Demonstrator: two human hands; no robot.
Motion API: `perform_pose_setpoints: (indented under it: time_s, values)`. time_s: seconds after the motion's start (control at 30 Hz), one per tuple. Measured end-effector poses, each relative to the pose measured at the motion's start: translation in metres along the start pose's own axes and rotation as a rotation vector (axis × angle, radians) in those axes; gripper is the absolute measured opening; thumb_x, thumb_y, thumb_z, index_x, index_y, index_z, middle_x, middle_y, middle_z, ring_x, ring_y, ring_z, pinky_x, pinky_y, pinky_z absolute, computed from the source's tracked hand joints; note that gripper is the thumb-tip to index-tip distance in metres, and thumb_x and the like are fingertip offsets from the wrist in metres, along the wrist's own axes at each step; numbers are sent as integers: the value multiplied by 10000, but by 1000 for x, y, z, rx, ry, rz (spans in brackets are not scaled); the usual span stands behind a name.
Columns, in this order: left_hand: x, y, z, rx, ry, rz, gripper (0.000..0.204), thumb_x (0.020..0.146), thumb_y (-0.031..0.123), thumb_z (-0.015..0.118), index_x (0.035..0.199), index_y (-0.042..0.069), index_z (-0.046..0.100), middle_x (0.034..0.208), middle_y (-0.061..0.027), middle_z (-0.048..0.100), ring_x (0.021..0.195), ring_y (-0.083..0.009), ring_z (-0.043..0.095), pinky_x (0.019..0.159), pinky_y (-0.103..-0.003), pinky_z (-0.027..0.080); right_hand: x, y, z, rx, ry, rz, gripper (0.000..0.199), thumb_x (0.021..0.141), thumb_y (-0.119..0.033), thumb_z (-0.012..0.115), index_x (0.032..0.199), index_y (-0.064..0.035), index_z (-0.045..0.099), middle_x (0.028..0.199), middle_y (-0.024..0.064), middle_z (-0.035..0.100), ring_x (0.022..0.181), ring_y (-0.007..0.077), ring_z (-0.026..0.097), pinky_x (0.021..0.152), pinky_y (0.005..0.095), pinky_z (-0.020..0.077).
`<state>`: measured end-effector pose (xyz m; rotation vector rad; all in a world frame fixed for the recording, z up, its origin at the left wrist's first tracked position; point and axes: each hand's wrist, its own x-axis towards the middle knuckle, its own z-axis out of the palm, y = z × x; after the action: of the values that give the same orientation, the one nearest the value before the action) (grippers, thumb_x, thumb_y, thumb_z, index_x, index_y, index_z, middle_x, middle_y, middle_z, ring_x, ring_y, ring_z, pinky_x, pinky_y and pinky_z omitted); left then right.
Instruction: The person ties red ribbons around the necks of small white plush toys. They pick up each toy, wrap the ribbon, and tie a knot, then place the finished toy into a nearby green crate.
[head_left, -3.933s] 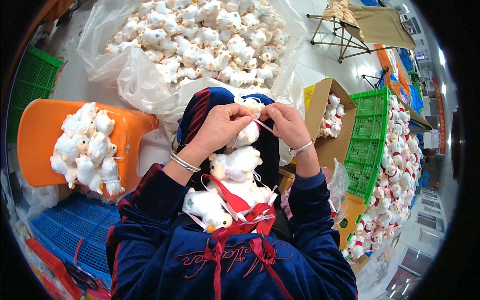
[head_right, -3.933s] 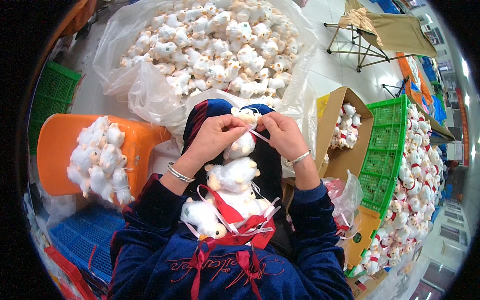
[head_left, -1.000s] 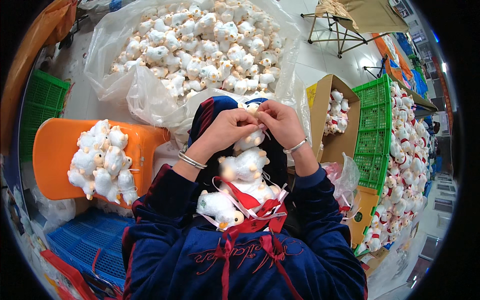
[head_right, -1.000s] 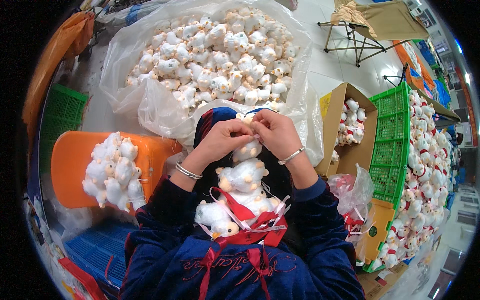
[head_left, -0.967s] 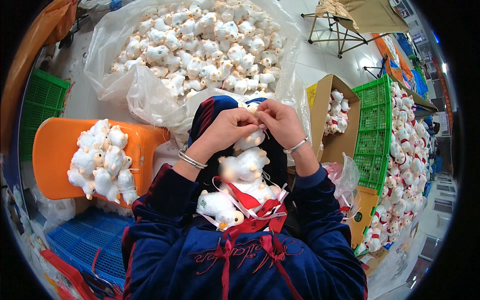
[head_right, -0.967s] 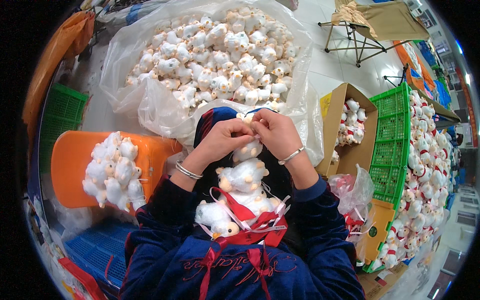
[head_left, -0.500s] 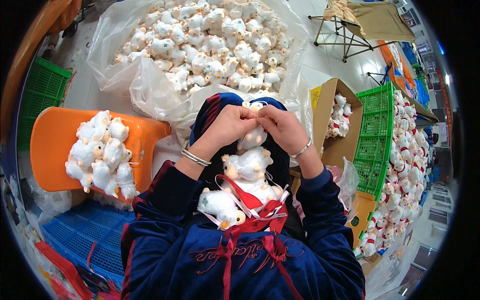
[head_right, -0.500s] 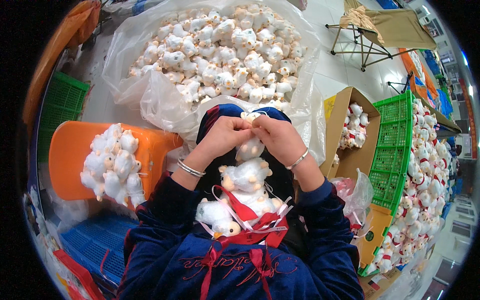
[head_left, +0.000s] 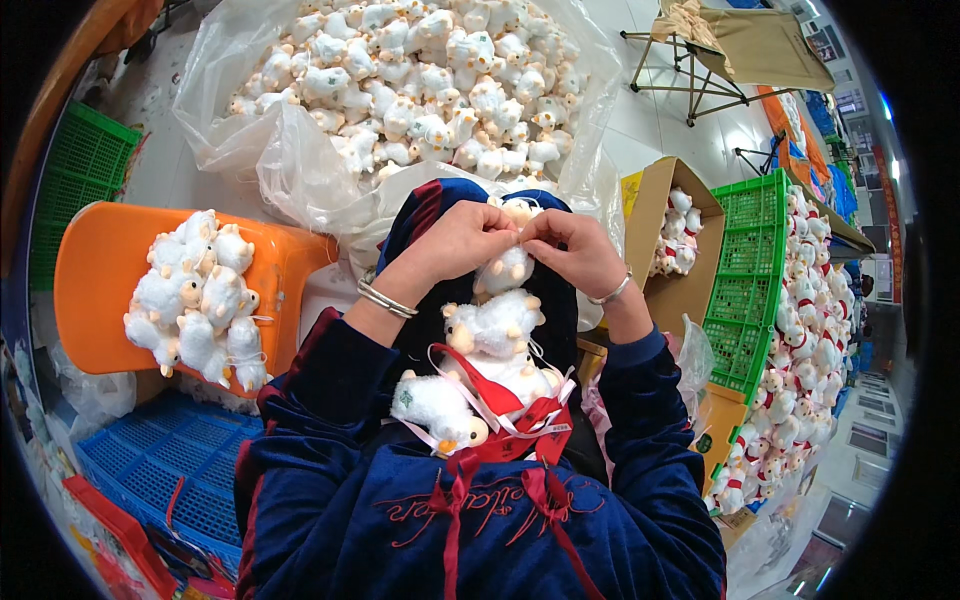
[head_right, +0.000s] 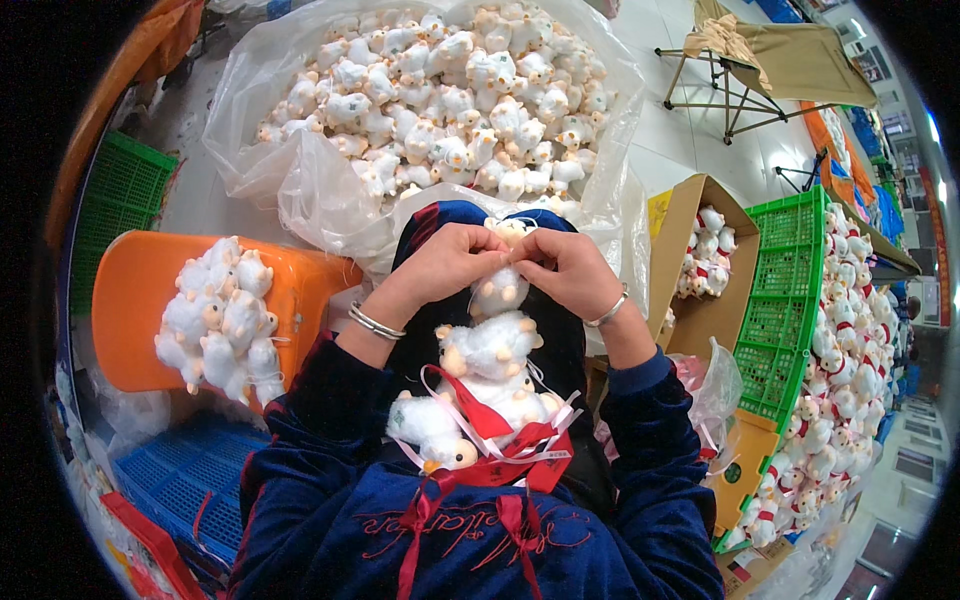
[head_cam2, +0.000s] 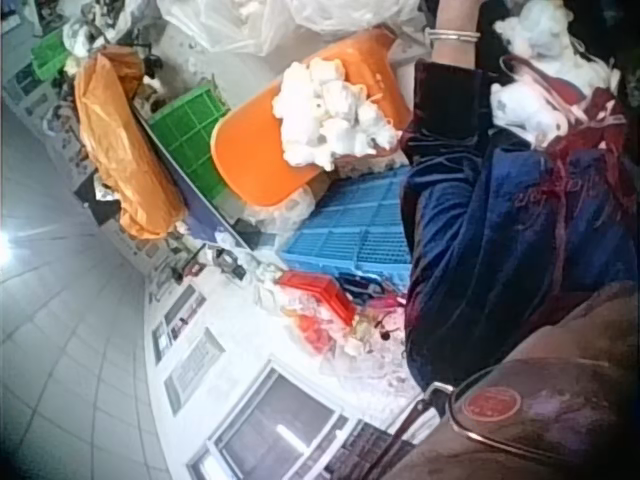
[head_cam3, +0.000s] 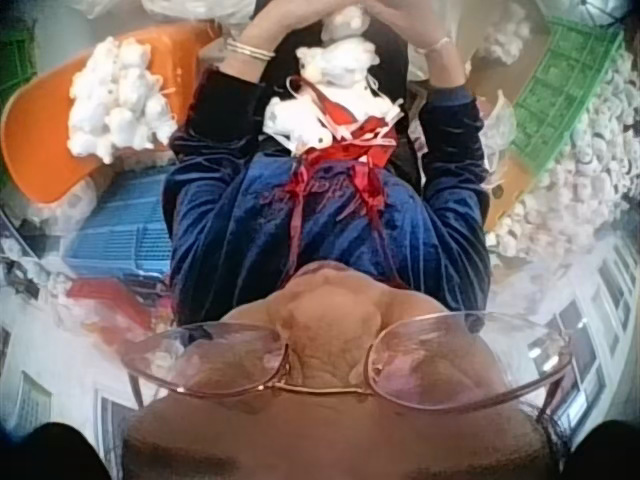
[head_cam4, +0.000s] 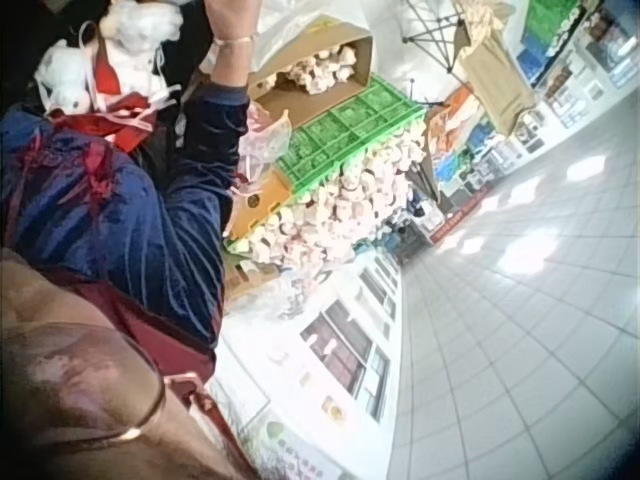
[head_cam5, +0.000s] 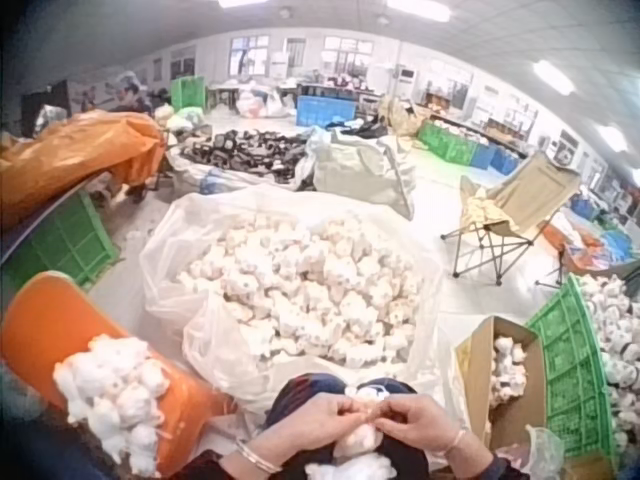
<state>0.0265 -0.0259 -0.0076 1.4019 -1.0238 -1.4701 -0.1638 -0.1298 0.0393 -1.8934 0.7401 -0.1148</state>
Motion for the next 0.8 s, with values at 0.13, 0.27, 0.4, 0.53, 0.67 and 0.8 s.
perform_pose_setpoints:
  time_s: [0.13, 0.27, 0.4, 0.53, 0.67, 0.8]
  values:
    - [1, 1, 1, 12, -5, -11, 198, 964, 207, 715, 970, 9, 729, 817, 40, 651, 705, -33, 534, 629, -211, 450, -1, -3, 3, -113, 55, -75, 90, 897, -51, 731, 975, -18, 700, 812, 16, 683, 740, 71, 599, 675, 251, 513]
    - [1, 2, 0, -2, -19, -17, 190, 968, 202, 708, 984, 14, 730, 832, 38, 657, 715, -35, 543, 644, -212, 463, -3, -7, 5, -218, 89, -189, 109, 888, -57, 744, 977, -25, 690, 801, 32, 687, 708, 92, 608, 664, 258, 517]
    - [2, -2, -3, -24, -41, -15, 188, 972, 209, 704, 993, 24, 732, 833, 42, 656, 712, -31, 547, 632, -207, 457, -1, -10, 5, -279, 80, -262, 121, 861, -40, 744, 963, -27, 681, 821, 77, 697, 712, 177, 654, 683, 296, 538]
    - [0, 2, -4, -41, -43, -16, 190, 980, 219, 696, 981, 32, 730, 812, 41, 652, 689, -23, 541, 598, -203, 436, 1, -3, 8, -352, 144, -388, 135, 836, -6, 745, 940, -29, 661, 866, 94, 687, 767, 243, 677, 695, 311, 548]
    - [-2, 2, -6, -77, -60, -22, 202, 986, 235, 689, 954, 40, 728, 759, 34, 642, 619, -26, 538, 542, -205, 422, 2, 15, 19, -357, 273, -519, 167, 809, 40, 753, 911, -21, 637, 914, 109, 679, 810, 267, 679, 707, 323, 552]
    - [-3, 2, -3, -108, -4, -31, 176, 975, 203, 694, 935, 35, 727, 719, 27, 638, 561, -32, 536, 500, -203, 421, 3, 24, 29, -343, 377, -619, 200, 774, 56, 762, 893, -17, 618, 908, 119, 669, 810, 277, 660, 711, 337, 548]
